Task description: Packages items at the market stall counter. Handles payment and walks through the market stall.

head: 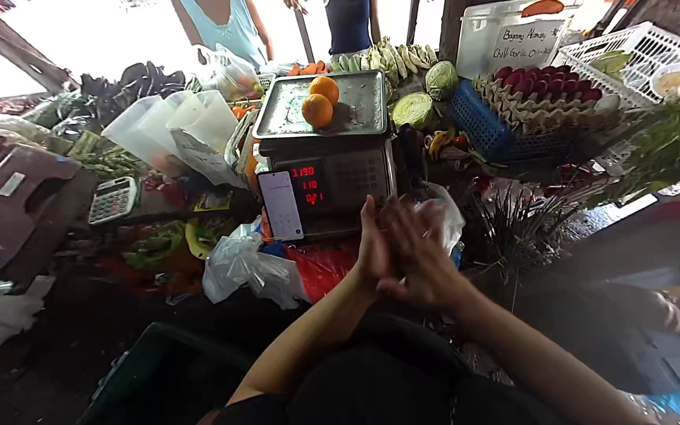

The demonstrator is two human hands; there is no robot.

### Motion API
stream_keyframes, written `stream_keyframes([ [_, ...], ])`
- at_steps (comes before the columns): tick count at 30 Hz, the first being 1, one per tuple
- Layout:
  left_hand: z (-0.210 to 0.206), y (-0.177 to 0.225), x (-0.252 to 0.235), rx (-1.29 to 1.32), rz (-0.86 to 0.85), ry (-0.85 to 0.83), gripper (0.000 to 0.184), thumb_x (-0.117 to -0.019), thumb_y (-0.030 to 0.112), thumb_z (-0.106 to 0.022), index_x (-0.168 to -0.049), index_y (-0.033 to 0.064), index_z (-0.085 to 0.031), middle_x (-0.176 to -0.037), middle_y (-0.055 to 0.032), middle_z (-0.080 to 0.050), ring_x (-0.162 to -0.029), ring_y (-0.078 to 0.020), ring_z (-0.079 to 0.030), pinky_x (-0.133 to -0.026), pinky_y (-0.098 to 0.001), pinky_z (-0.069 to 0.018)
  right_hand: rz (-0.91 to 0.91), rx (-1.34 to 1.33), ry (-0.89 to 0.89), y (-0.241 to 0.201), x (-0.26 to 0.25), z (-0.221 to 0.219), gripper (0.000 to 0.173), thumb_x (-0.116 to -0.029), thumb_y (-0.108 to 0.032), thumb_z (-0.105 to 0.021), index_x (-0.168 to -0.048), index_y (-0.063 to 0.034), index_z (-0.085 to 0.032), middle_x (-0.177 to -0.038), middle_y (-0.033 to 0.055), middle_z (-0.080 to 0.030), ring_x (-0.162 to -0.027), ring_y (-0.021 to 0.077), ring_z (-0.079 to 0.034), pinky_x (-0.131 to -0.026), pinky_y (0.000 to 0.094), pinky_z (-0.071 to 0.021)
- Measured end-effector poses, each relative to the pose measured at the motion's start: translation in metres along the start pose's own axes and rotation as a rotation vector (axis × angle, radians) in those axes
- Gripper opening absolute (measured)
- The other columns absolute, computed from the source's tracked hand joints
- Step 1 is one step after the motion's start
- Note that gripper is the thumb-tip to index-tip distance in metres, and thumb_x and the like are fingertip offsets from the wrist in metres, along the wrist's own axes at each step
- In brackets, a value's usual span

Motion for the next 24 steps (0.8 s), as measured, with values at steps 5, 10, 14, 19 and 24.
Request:
stream_keyframes([
  [5,-0.034,0.003,0.010,-0.046,0.208,-0.135,0.094,-0.0988,0.074,-0.011,-0.151,0.0016,-0.043,-0.137,-0.0092,-0.062,-0.125,-0.0143,-0.059,-0.108,-0.0321,-0.0467,-0.098,0.076,0.082,0.038,-0.010,0.012,0.096,-0.1008,-0.073,-0.012,-0.161,0.0006,-0.028,-0.167,0.0190,-0.030,-0.157,0.0346,-0.025,-0.120,0.0726,-0.0127],
  [10,-0.043,0.027,0.001,-0.348,0.134,0.050,0.023,-0.1068,0.007,-0.044,-0.109,-0.0005,-0.066,-0.091,-0.0022,-0.071,-0.085,-0.0069,-0.069,-0.081,-0.0245,-0.0581,-0.083,-0.044,0.119,0.039,-0.016,0.032,0.100,-0.0988,-0.077,-0.025,-0.163,0.0000,-0.021,-0.169,0.0177,-0.025,-0.160,0.0307,-0.015,-0.121,0.0718,-0.0001],
  [14,-0.039,0.027,-0.005,-0.312,0.156,0.109,0.011,-0.1042,0.003,-0.053,-0.104,-0.0002,-0.064,-0.092,-0.0055,-0.070,-0.082,-0.0111,-0.069,-0.078,-0.0289,-0.0595,-0.159,-0.411,0.192,0.041,-0.011,0.028,0.094,-0.1006,-0.071,-0.038,-0.165,-0.0061,-0.017,-0.169,0.0136,-0.029,-0.154,0.0214,-0.031,-0.126,0.0552,-0.0164],
  [19,-0.034,0.033,-0.005,-0.196,0.160,0.035,0.011,-0.1049,-0.001,-0.048,-0.105,0.0034,-0.058,-0.097,-0.0070,-0.069,-0.088,-0.0141,-0.070,-0.082,-0.0315,-0.0610,-0.341,-0.739,0.295,0.054,-0.011,0.018,0.041,-0.1078,-0.030,-0.052,-0.137,-0.0031,-0.062,-0.130,0.0067,-0.068,-0.113,0.0063,-0.065,-0.099,0.0270,-0.0535],
  [24,-0.021,0.035,-0.001,-0.105,0.186,-0.118,0.019,-0.1046,-0.003,-0.040,-0.108,0.0122,-0.051,-0.103,-0.0021,-0.070,-0.097,-0.0132,-0.071,-0.093,-0.0330,-0.0583,-0.391,-0.847,0.353,0.049,-0.016,0.008,0.034,-0.1104,-0.019,-0.043,-0.118,-0.0003,-0.071,-0.116,0.0006,-0.072,-0.109,-0.0015,-0.065,-0.098,0.0189,-0.0532],
])
Point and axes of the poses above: each hand's wrist, its own x-axis away from the middle knuckle, its own z-axis out of the back of the hand, y = z × x, the point moved 6 cm from there along -x, towards the middle knuckle
